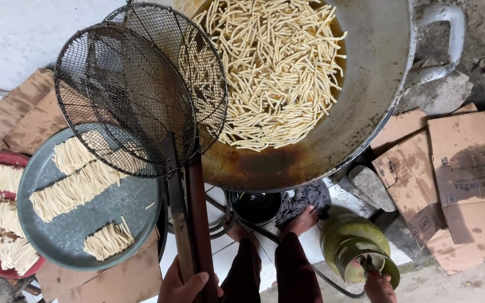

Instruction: Frying a large batch of noodles in a wok using two large skimmers to stir and lift them.

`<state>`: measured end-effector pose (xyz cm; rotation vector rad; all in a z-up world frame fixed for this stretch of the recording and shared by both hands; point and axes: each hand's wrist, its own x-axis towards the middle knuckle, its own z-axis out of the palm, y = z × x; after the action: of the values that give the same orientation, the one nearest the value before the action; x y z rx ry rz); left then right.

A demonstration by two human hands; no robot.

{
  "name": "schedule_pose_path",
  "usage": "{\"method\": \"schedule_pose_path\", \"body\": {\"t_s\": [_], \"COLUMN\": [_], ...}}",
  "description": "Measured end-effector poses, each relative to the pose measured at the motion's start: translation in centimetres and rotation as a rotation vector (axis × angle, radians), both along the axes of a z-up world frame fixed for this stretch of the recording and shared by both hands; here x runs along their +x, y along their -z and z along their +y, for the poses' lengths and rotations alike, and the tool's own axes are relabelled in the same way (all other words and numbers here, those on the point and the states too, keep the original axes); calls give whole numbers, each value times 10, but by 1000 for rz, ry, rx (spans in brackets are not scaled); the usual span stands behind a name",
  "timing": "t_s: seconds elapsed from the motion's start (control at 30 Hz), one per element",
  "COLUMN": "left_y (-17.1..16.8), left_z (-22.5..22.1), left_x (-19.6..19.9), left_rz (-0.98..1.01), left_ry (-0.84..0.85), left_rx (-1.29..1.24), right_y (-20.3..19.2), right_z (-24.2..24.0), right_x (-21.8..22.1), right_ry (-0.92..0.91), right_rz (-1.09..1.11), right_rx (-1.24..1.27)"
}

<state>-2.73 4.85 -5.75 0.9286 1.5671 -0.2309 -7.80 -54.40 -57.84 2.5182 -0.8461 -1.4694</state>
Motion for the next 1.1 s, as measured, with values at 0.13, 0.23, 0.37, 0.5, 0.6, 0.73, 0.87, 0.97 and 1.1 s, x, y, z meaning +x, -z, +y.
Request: {"method": "schedule_pose_path", "body": {"t_s": [0.13, 0.23, 0.37, 0.5, 0.6, 0.73, 0.87, 0.97, 1.1], "left_y": [0, 7, 11, -5, -2, -6, 2, -1, -1], "left_z": [-1, 0, 1, -6, -5, -11, -11, -11, -10], "left_x": [0, -5, -8, 9, 3, 7, -3, -1, -6], "left_rz": [2, -14, -67, 24, -22, -57, -113, -52, -72], "left_ry": [-28, -16, -13, -25, 25, -72, -31, -11, 22], "left_rx": [-10, -9, -25, 4, -24, -55, -60, -26, -11], "right_y": [2, 3, 4, -4, -21, -67, -72, -67, -62], "right_z": [-1, 4, 11, 14, 46, 99, 131, 136, 139], "right_x": [5, 3, 5, 3, 6, 28, 36, 39, 45], "right_ry": [-193, -148, 70, -216, 110, 227, 362, 355, 339], "right_rz": [224, 145, -36, 181, -264, -233, -315, -292, -269], "right_rx": [36, -19, -135, 110, -261, 60, 462, 433, 398]}}
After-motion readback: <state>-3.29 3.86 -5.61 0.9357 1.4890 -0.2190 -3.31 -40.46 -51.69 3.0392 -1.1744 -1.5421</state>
